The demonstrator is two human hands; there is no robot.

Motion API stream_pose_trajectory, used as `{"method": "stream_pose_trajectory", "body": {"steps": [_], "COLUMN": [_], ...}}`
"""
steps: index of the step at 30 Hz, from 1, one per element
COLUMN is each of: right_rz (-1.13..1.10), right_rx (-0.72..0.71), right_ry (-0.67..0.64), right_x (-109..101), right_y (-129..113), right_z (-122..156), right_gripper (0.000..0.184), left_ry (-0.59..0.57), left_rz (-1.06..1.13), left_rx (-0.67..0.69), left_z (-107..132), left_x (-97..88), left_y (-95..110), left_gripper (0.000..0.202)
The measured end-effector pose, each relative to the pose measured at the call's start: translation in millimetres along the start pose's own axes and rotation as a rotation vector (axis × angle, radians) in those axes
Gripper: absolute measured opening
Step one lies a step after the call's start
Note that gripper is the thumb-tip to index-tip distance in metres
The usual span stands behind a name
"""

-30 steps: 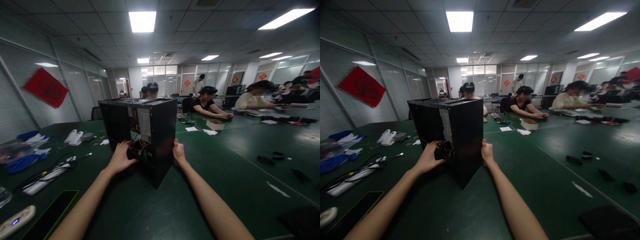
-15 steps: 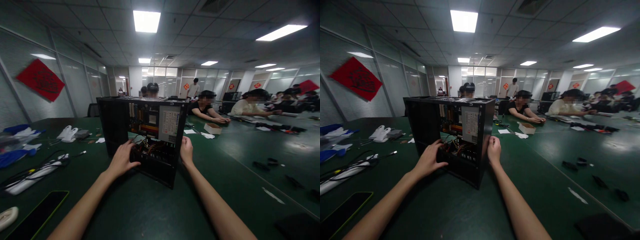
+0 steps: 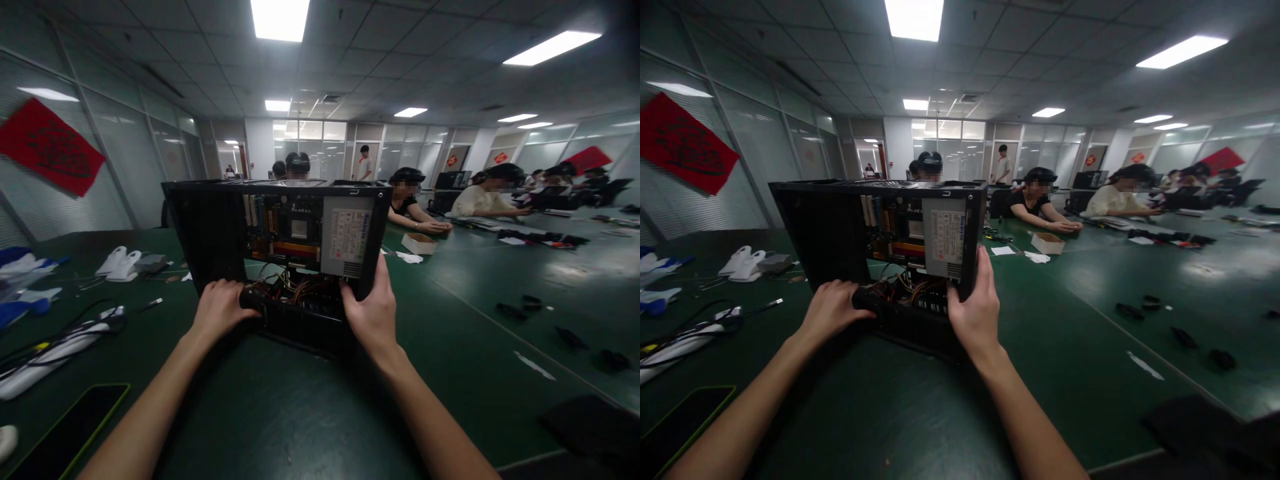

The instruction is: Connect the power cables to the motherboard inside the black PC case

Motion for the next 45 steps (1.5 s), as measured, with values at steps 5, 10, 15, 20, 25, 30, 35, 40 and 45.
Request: {"method": "stream_pose_trajectory", "body": {"steps": [5,10,15,20,25,30,35,40,45], "right_rz": [0.038,0.123,0.127,0.131,0.059,-0.034,0.125,0.021,0.112], "right_rx": [0.100,0.132,0.063,0.147,0.230,0.202,-0.223,-0.328,-0.034], "right_ry": [0.009,0.066,0.096,0.049,0.078,0.085,0.222,-0.256,-0.892], "right_x": [-6.1,-7.2,3.1,10.4,17.0,20.6,5.2,29.3,83.7], "right_y": [27.9,71.3,111.0,130.2,135.9,133.4,90.3,33.9,-2.3], "right_z": [15.1,-2.8,-33.7,-37.8,-9.3,4.3,6.4,12.7,-3.9], "right_gripper": [0.075,0.072,0.070,0.073,0.058,0.046,0.070,0.046,0.048], "left_ry": [0.036,0.176,0.230,0.189,0.120,0.145,0.146,0.164,0.180], "left_rz": [-0.038,-0.003,-0.024,-0.061,-0.050,-0.058,-0.055,-0.074,-0.081], "left_rx": [-0.021,-0.062,-0.072,0.004,0.049,0.075,0.073,0.081,0.096], "left_z": [20.4,29.2,20.4,16.5,20.2,22.1,23.9,25.6,25.7], "left_x": [-1.8,4.6,11.4,10.5,6.6,7.0,6.8,5.9,4.8], "left_y": [14.7,42.3,68.8,73.4,68.9,70.2,71.9,73.4,74.4], "left_gripper": [0.049,0.045,0.042,0.036,0.032,0.038,0.037,0.036,0.035]}}
Point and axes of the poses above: each hand's wrist, its own z-axis away from the middle knuckle, its own x-axis out of the palm, y = z × x, the point moved 5 cm from there along -z, towards the middle knuckle, and after that the axes turned 3 degrees about -y, right-handed, at the moved point
